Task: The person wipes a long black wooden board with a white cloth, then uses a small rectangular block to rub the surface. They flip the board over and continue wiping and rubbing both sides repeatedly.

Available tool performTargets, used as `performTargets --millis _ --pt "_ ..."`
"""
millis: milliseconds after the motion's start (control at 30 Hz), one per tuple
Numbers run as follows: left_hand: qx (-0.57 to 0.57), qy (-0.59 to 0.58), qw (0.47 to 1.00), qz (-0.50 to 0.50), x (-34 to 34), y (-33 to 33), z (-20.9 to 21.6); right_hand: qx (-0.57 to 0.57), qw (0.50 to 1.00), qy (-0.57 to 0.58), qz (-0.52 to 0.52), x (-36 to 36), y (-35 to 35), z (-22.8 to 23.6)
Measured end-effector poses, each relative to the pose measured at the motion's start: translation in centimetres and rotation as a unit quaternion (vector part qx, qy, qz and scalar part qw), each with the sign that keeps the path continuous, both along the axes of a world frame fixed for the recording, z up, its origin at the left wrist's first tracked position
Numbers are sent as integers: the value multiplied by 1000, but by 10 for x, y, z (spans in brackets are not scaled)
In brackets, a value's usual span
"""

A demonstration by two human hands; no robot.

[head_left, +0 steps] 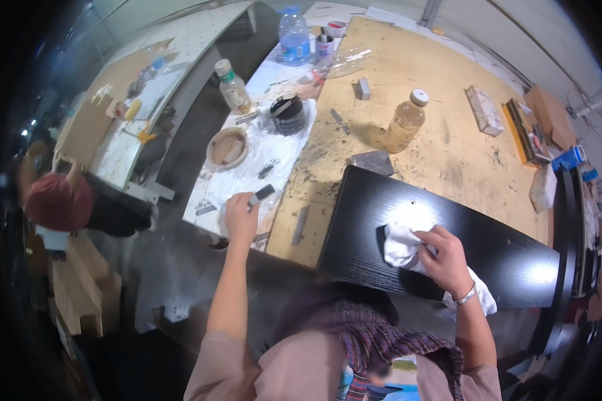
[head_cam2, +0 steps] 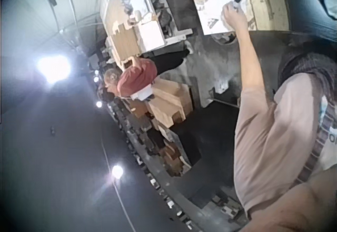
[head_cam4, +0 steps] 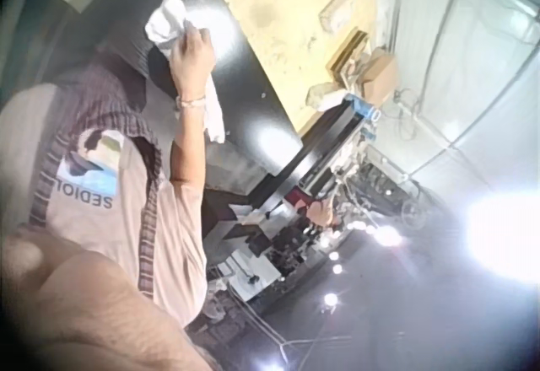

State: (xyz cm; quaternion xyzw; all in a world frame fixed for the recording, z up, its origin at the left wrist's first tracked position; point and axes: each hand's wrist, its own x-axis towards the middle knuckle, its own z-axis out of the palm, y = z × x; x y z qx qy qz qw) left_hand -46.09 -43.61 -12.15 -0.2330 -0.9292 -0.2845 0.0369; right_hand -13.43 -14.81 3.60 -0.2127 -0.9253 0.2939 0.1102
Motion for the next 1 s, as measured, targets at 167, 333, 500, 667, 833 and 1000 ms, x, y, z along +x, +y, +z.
performTargets --millis 167,333,500,667,833,1000 --pt "274 -168 947 -32 37 39 58 37 993 114 -13 -27 -14 20" --pt "392 -326 820 -259 129 96 131 -476 853 209 -35 -63 -52 12" --pt "237 -240 850 -404 157 143 144 -429 837 303 -153 -50 -28 18" --pt "120 39 775 -619 230 188 124 -319 841 387 -203 -8 17 64" --pt "37 -29 735 -676 222 154 112 -198 927 242 -208 -22 7 50" --pt "220 -430 730 -484 122 21 137 14 989 145 -30 -57 -36 28"
